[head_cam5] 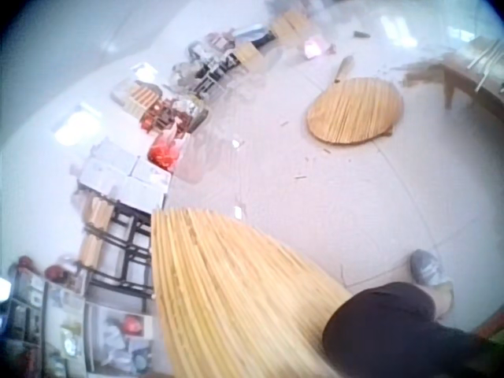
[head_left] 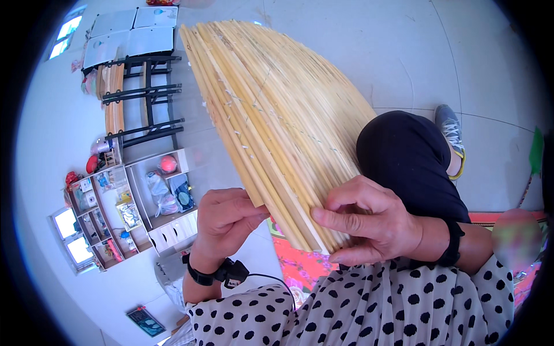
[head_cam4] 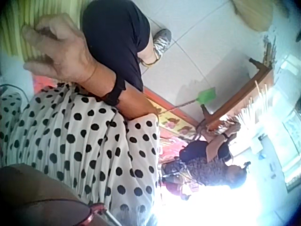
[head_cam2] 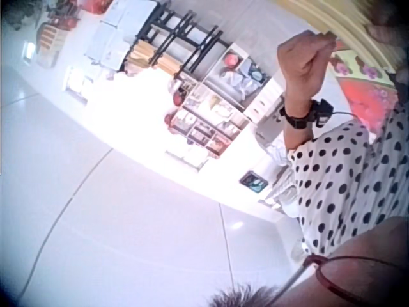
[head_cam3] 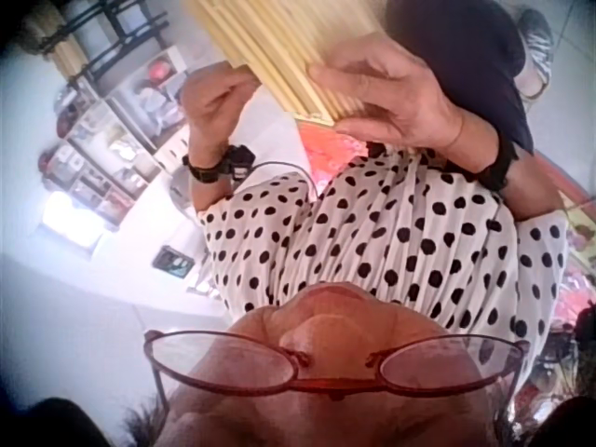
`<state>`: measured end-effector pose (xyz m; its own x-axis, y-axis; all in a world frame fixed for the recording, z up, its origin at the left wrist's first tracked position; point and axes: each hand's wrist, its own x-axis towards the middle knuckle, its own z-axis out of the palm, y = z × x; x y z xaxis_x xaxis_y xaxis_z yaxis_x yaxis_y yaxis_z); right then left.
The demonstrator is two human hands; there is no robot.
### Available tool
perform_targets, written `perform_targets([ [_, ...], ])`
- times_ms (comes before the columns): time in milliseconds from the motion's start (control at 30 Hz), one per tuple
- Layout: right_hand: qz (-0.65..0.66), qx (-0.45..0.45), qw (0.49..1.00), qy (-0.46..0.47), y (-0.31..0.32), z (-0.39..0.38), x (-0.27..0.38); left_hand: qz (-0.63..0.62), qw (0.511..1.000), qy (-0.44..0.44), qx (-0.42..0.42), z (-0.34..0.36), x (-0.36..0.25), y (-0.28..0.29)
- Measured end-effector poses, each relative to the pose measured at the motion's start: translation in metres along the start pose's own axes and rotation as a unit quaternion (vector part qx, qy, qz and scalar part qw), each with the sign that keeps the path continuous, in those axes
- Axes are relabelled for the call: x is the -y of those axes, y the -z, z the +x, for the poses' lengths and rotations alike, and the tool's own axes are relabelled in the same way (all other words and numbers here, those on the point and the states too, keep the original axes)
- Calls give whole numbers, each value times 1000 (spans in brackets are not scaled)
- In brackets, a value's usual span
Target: The person sits on the floor and weaves a large, fan-shaped bamboo object. They use a pair of scissors to trim the bamboo strips and a needle with white thread to stitch the strips together, repeatedly turning the object to work on different sections.
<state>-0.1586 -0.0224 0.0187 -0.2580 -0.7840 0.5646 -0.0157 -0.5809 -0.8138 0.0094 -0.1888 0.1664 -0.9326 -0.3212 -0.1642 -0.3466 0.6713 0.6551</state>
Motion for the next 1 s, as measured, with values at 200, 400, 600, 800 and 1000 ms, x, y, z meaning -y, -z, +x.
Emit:
perform_targets([
  [200, -3, 10, 1000, 0, 3, 0, 1, -13, 1000, 12, 10, 2, -2, 0],
  [400, -6, 9, 1000, 10, 3, 0, 1, 4, 1000, 7, 11, 3, -2, 0],
  [600, -16, 4, 1000, 17, 2, -1, -1, 13, 1000, -6, 21, 5, 2, 0],
  [800, 6, -1, 1000, 22, -3, 2, 6, 42, 999, 13, 32, -1, -14, 9],
  [1000, -21, 0, 1000, 6, 0, -1, 1, 46, 998, -13, 41, 8, 2, 6],
])
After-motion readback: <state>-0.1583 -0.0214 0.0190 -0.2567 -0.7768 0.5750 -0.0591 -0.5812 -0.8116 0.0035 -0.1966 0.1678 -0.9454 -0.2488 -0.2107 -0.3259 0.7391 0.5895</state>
